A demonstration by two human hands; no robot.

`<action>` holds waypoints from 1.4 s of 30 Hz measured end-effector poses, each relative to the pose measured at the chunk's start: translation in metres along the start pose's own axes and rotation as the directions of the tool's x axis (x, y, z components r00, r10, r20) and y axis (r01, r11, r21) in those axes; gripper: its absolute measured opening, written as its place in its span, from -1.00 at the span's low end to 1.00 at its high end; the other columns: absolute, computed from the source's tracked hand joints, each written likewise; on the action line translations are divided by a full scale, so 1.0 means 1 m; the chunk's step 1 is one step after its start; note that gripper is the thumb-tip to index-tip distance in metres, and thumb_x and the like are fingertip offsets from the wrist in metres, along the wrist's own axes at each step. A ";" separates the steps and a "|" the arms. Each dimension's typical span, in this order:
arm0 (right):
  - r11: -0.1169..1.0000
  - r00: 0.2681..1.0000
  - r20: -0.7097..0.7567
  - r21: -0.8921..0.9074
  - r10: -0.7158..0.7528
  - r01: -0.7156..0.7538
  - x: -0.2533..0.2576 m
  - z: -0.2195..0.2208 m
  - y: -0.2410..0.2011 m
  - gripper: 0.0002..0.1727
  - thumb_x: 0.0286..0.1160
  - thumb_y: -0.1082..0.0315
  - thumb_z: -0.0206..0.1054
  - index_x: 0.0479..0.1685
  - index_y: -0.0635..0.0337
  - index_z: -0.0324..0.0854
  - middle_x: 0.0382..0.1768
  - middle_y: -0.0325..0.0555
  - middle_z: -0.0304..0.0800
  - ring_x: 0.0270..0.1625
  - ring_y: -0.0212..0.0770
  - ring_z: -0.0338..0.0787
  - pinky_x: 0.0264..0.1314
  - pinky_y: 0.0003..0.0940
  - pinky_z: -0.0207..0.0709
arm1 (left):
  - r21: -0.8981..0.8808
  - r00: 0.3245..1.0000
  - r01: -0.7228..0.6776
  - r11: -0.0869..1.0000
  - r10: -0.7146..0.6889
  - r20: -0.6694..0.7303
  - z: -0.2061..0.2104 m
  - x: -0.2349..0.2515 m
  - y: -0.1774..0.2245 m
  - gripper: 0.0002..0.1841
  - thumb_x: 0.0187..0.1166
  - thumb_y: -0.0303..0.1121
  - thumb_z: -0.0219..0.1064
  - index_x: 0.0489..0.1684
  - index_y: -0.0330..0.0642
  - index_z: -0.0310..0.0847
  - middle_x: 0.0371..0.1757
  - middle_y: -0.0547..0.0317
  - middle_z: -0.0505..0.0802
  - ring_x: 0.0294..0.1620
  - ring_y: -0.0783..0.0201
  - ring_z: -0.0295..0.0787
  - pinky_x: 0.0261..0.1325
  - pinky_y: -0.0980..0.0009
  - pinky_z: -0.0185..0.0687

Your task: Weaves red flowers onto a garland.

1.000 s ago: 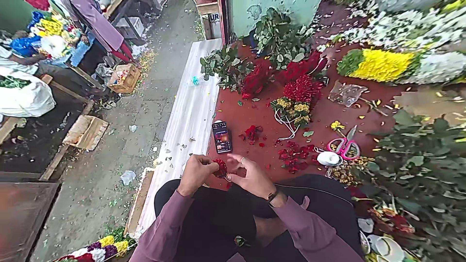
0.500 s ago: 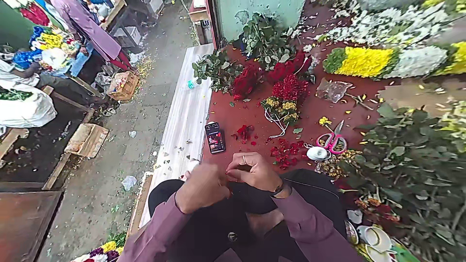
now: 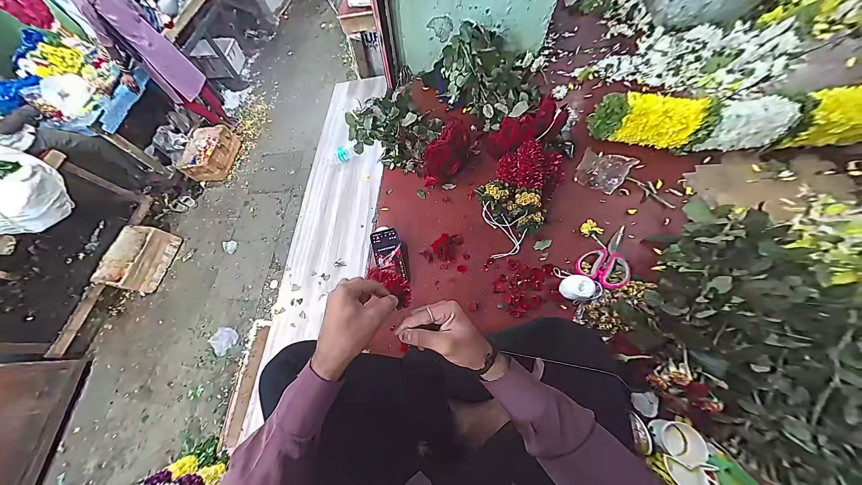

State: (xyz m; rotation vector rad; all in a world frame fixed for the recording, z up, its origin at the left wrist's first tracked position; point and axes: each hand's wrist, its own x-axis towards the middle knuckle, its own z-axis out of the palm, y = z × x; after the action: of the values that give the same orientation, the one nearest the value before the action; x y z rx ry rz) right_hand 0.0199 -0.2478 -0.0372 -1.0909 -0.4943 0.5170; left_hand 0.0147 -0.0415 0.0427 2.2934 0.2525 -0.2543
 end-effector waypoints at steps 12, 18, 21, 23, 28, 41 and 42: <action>0.974 0.965 0.221 -0.208 0.139 -0.093 -0.004 -0.019 -0.013 -0.86 0.51 0.40 0.45 -0.23 0.30 0.85 -0.33 -0.17 0.90 -0.29 -0.47 0.79 -0.17 -0.50 0.68 | 0.132 0.938 -0.034 0.991 -0.014 0.347 -0.019 -0.017 -0.032 -0.82 0.24 -0.02 0.54 -0.45 0.16 0.86 -0.44 0.41 0.75 -0.29 0.37 0.64 -0.22 0.19 0.54; 0.710 0.828 -0.222 -0.430 0.515 -0.557 -0.007 -0.096 0.008 -0.74 0.65 0.21 0.33 -0.01 0.18 0.84 -0.27 -0.15 0.89 -0.29 -0.28 0.84 -0.12 -0.26 0.77 | 0.037 0.950 -0.043 0.998 0.029 0.311 0.004 -0.013 -0.052 -0.85 0.25 -0.04 0.53 -0.48 0.18 0.86 -0.39 0.43 0.76 -0.16 0.37 0.66 -0.09 0.20 0.57; 0.377 0.668 -0.614 -0.551 0.420 -0.744 0.007 -0.152 0.054 -0.82 0.61 0.25 0.37 -0.07 0.05 0.87 -0.20 -0.10 0.92 -0.20 -0.10 0.88 0.01 0.08 0.76 | 0.028 0.952 -0.049 0.998 0.038 0.305 0.008 -0.012 -0.061 -0.85 0.25 -0.03 0.50 -0.50 0.20 0.83 -0.39 0.45 0.75 -0.18 0.38 0.64 -0.12 0.23 0.54; 0.229 0.630 -0.684 -0.590 0.366 -0.774 0.022 -0.173 0.078 -0.83 0.54 0.24 0.40 -0.08 -0.03 0.89 -0.11 -0.07 0.93 -0.02 0.02 0.88 0.10 0.31 0.68 | 0.028 0.948 -0.033 0.999 0.023 0.318 0.008 -0.012 -0.063 -0.86 0.26 -0.02 0.51 -0.51 0.22 0.83 -0.38 0.47 0.75 -0.15 0.38 0.63 -0.08 0.22 0.53; 0.165 0.606 -0.739 -0.586 0.294 -0.794 0.059 -0.185 0.127 -0.70 0.43 0.06 0.49 0.04 -0.05 0.84 -0.15 -0.07 0.92 -0.05 0.05 0.89 0.02 0.34 0.69 | 0.038 0.952 -0.011 0.999 -0.002 0.306 0.016 -0.013 -0.070 -0.87 0.25 -0.01 0.49 -0.53 0.27 0.84 -0.41 0.53 0.75 -0.13 0.40 0.65 -0.06 0.20 0.55; 0.647 0.579 -0.754 -0.279 0.310 -0.710 0.057 -0.184 0.117 -0.51 0.27 0.55 0.50 0.26 0.07 0.64 -0.17 0.08 0.90 -0.41 0.02 0.83 -0.41 -0.09 0.72 | 0.076 0.955 -0.016 0.997 -0.007 0.295 0.018 -0.013 -0.065 -0.86 0.26 0.00 0.43 -0.54 0.29 0.82 -0.45 0.54 0.67 -0.18 0.38 0.59 -0.18 0.23 0.47; 0.658 0.597 -0.736 -0.281 0.319 -0.698 0.057 -0.183 0.118 -0.42 0.24 0.58 0.50 0.35 0.03 0.62 -0.13 0.10 0.88 -0.42 0.01 0.79 -0.45 -0.13 0.65 | 0.071 0.956 -0.013 0.997 -0.009 0.295 0.017 -0.014 -0.066 -0.86 0.26 0.00 0.44 -0.53 0.28 0.82 -0.45 0.53 0.66 -0.18 0.38 0.58 -0.17 0.23 0.46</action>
State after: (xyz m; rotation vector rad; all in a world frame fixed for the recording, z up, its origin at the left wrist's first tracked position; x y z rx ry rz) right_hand 0.1584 -0.2964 -0.2077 -1.9191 0.3675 0.4948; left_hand -0.0173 -0.0124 -0.0113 2.2892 0.0886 -0.6076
